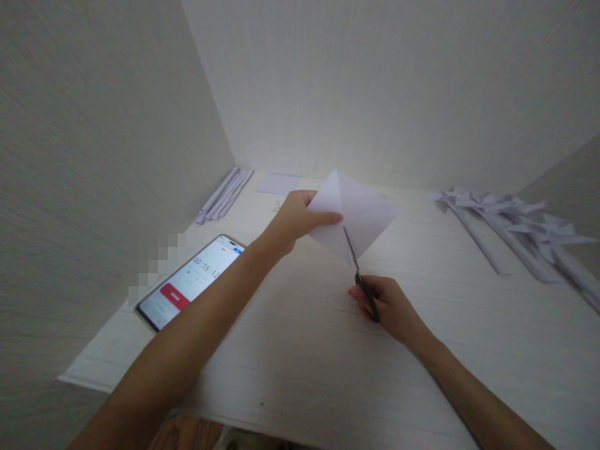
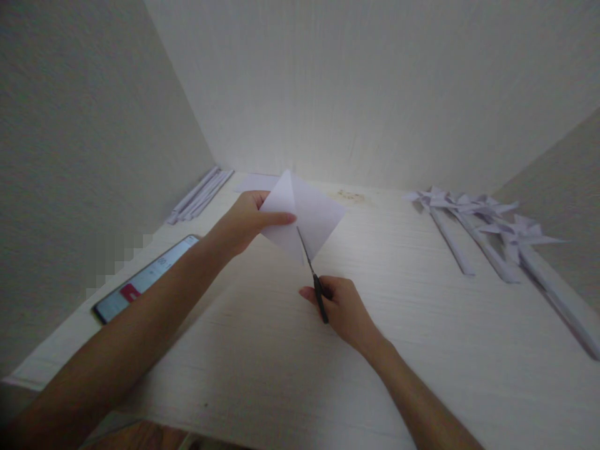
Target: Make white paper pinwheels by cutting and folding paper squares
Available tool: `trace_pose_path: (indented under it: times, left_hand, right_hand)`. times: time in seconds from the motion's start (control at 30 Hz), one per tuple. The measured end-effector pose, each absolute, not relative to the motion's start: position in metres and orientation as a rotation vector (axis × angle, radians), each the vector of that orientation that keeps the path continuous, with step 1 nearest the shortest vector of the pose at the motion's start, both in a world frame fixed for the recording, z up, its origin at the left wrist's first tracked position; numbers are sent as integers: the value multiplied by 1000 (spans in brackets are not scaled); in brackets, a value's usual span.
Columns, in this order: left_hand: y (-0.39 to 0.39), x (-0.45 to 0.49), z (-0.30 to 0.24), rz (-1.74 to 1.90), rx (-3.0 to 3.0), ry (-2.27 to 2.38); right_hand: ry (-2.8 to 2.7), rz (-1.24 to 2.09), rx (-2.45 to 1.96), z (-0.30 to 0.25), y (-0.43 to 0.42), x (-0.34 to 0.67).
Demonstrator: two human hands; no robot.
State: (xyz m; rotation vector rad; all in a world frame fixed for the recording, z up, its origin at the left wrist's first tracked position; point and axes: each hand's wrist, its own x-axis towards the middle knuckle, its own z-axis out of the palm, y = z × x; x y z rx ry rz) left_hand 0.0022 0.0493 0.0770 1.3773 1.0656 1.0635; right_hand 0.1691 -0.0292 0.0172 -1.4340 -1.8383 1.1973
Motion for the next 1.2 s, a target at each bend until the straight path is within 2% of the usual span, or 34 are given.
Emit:
trace_pose_path:
  times: [0.23,0.7,1.2]
  left_hand:
    - [48,2,78,1134,1300,1058]
    - [48,0,73,901,1294,916]
    - [40,16,62,929,1348,836]
  right_hand:
    - [-1766,1264,-1419,16,-29,171]
    - [-1690,1240,-1173,14,-25,176]
    - [-1636,1288,-1094,9,-26,177]
